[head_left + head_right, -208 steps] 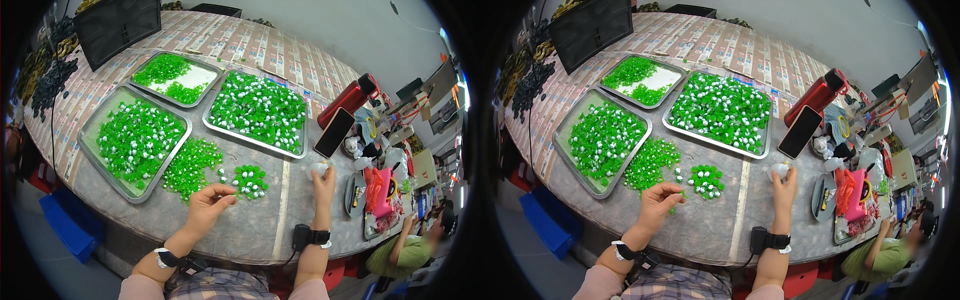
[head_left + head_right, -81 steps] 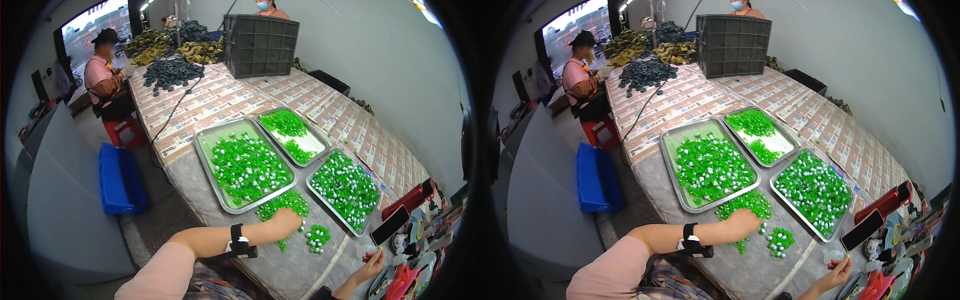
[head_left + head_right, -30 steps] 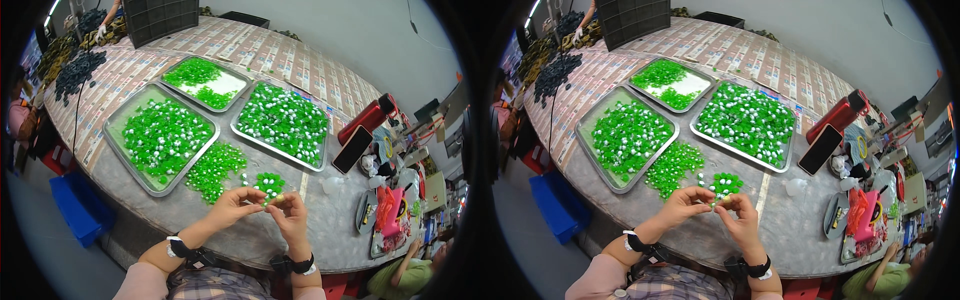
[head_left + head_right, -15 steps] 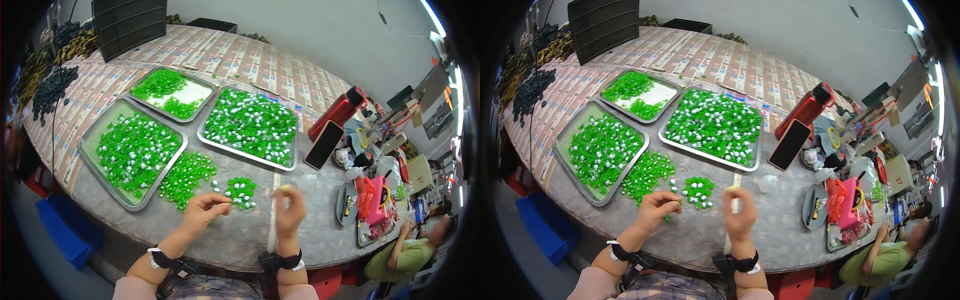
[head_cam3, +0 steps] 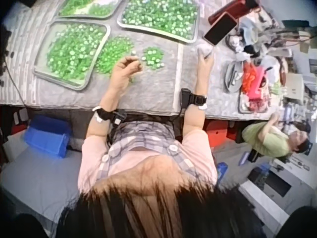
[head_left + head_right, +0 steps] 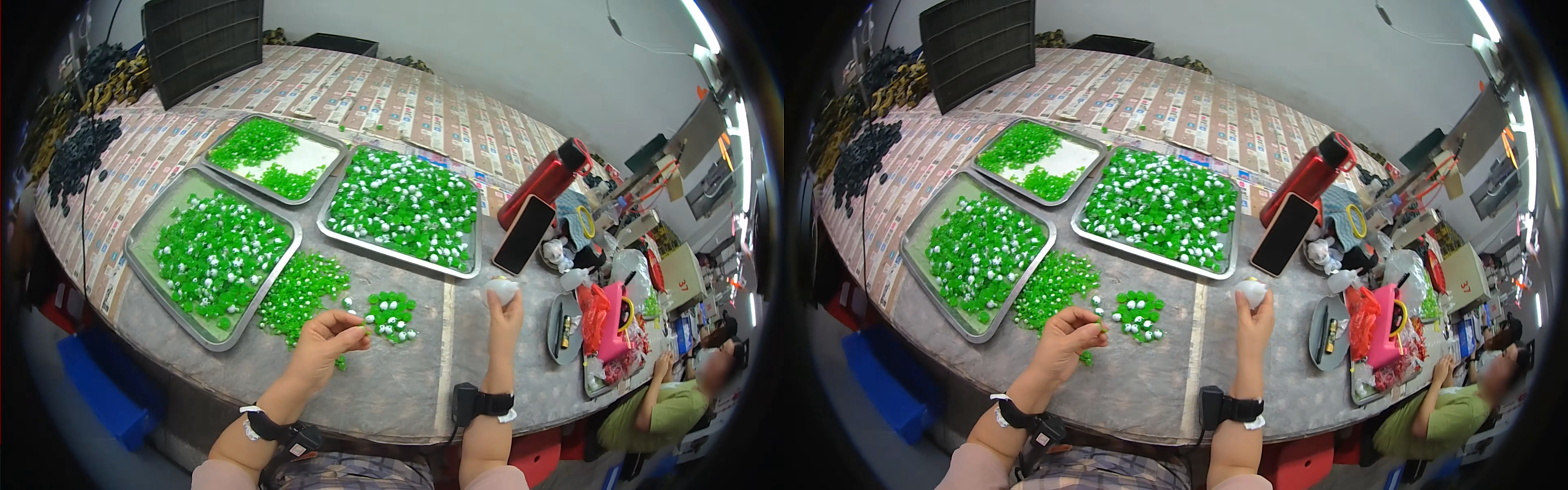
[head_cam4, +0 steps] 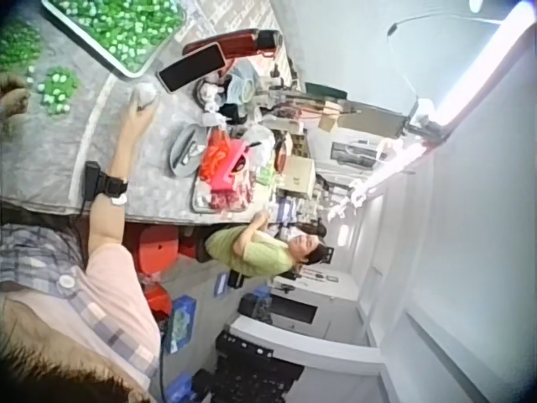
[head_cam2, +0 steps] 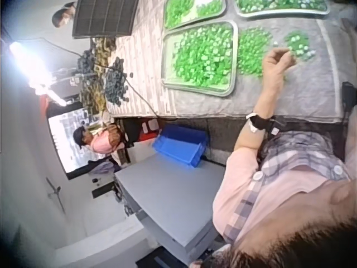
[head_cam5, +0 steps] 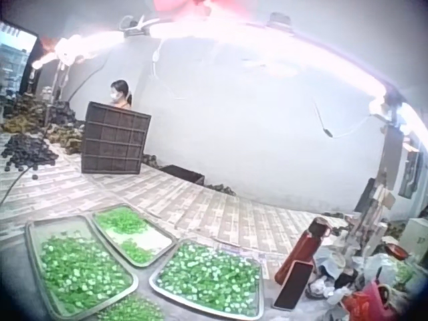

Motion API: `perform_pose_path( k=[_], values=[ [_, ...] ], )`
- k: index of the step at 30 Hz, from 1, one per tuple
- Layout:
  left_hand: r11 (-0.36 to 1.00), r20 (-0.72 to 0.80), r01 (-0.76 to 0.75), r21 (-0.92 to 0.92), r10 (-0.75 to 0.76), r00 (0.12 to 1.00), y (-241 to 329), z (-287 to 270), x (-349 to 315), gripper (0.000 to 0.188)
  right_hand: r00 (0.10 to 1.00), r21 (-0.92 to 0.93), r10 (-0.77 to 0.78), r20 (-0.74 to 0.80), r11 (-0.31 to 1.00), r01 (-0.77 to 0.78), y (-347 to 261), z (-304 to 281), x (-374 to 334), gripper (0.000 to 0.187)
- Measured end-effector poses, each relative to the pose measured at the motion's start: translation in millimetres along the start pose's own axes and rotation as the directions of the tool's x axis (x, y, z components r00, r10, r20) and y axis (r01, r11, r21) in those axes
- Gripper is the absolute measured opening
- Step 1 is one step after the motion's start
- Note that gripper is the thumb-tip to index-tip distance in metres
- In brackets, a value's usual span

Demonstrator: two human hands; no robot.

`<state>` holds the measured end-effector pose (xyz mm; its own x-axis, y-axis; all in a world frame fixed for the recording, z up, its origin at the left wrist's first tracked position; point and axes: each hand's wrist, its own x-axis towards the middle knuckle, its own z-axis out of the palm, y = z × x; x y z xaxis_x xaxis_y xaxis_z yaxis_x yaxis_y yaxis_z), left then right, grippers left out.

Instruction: The person repeatedly picks up small green plastic pieces and white beads from trays, applies a small amount of liquid from a squeeze bottle to the green piece, and attaches the white bead to it. The assembled items are placed back onto the table among other completed units.

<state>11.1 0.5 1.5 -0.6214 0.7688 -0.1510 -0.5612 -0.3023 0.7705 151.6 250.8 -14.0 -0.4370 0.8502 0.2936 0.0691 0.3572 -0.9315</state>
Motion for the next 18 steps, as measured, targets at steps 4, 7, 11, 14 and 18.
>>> perform_pose_path(
  k=[4, 7, 11, 14, 18],
  values=[
    [0.999, 0.029, 0.031, -0.024, -0.031, 0.999, 0, -5, 2, 0.012, 0.997, 0.247, -0.038, 0.065, 0.969, 0.021, -72, 26, -24, 0.034],
    [0.993, 0.023, 0.092, -0.075, -0.091, 0.996, 2, -4, 2, 0.011, 0.989, 0.242, -0.144, 0.038, 0.961, 0.131, -89, 32, -40, 0.046],
    [0.98, 0.039, 0.154, -0.13, -0.15, 0.988, 3, -4, 2, 0.01, 0.985, 0.334, -0.173, -0.014, 0.927, 0.168, -119, 49, -58, 0.054],
    [0.968, 0.107, 0.179, -0.174, -0.162, 0.981, 1, -7, 2, 0.01, 0.983, 0.342, -0.18, -0.029, 0.923, 0.179, -117, 55, -64, 0.057],
    [0.964, 0.126, 0.196, -0.18, -0.175, 0.976, 0, -7, 1, 0.008, 0.966, 0.246, -0.249, -0.074, 0.934, 0.259, -101, 56, -69, 0.063]
  ],
)
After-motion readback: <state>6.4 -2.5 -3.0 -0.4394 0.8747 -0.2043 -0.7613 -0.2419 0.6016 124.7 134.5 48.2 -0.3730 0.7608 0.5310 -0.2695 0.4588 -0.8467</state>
